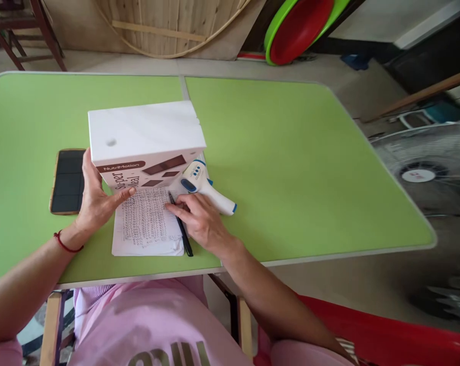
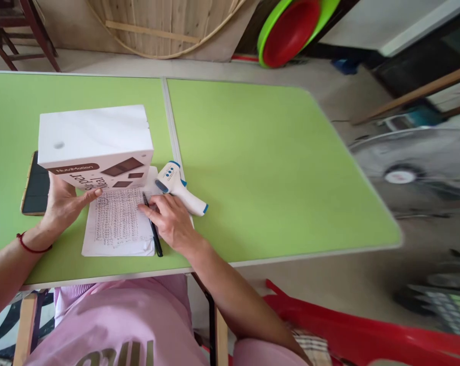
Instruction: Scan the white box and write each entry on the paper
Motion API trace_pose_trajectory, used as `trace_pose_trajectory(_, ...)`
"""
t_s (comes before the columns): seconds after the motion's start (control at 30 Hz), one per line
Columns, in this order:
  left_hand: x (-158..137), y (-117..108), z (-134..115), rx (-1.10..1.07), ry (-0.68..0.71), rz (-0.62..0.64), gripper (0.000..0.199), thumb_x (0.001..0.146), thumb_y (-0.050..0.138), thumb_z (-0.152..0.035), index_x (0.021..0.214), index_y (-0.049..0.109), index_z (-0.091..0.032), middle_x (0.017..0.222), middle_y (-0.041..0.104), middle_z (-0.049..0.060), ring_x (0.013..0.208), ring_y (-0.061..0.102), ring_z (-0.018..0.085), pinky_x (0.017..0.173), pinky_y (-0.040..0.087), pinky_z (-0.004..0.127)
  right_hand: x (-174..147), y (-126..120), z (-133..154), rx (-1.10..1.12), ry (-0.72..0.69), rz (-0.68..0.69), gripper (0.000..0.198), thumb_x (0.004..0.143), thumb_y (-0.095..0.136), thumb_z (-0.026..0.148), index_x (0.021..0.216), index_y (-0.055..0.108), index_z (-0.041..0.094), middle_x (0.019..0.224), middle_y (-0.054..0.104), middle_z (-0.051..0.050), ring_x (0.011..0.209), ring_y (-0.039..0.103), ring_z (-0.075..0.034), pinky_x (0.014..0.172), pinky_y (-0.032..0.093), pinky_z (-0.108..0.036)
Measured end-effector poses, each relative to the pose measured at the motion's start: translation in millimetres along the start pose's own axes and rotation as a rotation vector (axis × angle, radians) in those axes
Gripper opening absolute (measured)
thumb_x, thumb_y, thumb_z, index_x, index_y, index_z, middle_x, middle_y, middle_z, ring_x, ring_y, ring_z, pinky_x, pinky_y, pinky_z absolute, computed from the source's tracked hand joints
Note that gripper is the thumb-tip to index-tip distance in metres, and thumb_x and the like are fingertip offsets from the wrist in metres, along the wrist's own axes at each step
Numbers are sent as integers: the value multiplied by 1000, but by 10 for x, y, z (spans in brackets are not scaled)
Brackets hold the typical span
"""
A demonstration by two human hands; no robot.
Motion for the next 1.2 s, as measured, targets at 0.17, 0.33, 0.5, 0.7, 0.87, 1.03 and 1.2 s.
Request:
trace_pose_trajectory(0.17, 8, 38, 262, -143, -131, -180, 68, 86, 73, -43, 138, 39, -17, 122, 58, 16, 114, 60, 30, 84, 60, 48, -8, -286, -184, -113, 108, -301, 34, 90, 54, 8, 113, 69, 27, 97, 64, -8, 88, 60, -22, 77, 51, -42)
trace_pose_trajectory(0.33, -12, 31, 345, -210, -245, -209, 69, 76, 82, -43, 128, 47, -16, 117, 61, 14, 106, 63, 30, 80, 61, 48, -115, -263, -633, -257, 418, -99, 47, 81, 69, 33, 122, 62, 12, 109, 65, -21, 98, 60, -36, 79, 51, -54)
trace_pose_trajectory(0.5, -13, -59, 235, -323, -274, -252, 81, 72, 86, -46, 133, 42, -16, 120, 61, 16, 106, 64, 29, 83, 61, 45, -198, -179, -789, -85, 506, -77, 40, 81, 65, 35, 115, 65, 14, 93, 68, -16, 83, 62, -30, 70, 54, -47)
trace_pose_trajectory(0.7, 5, -89, 31, -551, -259, -155, 62, 81, 77, -51, 122, 49, -14, 115, 66, 16, 101, 68, 30, 81, 61, 43, -127, -600, -443, 585, 620, -418, 31, 80, 70, 37, 107, 63, 23, 88, 65, -5, 72, 61, -19, 61, 55, -35)
trace_pose_trajectory(0.87, -55, -49, 79, -641, -369, -76, 61, 75, 80, -52, 116, 55, -15, 109, 69, 14, 96, 68, 31, 78, 60, 43, -73, -427, 329, 1277, 589, -97, 17, 77, 68, 36, 81, 59, 22, 64, 55, 0, 55, 50, -15, 48, 46, -31)
trace_pose_trajectory(1.03, -97, -41, 137, -610, -455, -20, 62, 71, 84, -49, 116, 55, -16, 109, 67, 12, 98, 66, 31, 80, 57, 43, -238, -26, 670, 1458, 765, -58, 26, 71, 71, 40, 81, 58, 19, 67, 54, -1, 57, 44, -13, 50, 37, -29)
trace_pose_trajectory(1.2, -41, -34, 57, -651, -407, 24, 54, 73, 83, -47, 111, 60, -16, 103, 69, 10, 92, 66, 28, 75, 56, 40, -252, 115, 654, 1478, 835, -92, 31, 73, 73, 45, 83, 58, 20, 68, 52, 0, 58, 43, -12, 52, 36, -29)
Point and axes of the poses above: each hand's wrist, its own x-axis towards the middle knuckle, its own y-axis out of the palm, z = x × y, the point moved 6 cm from there along x, towards the middle knuckle
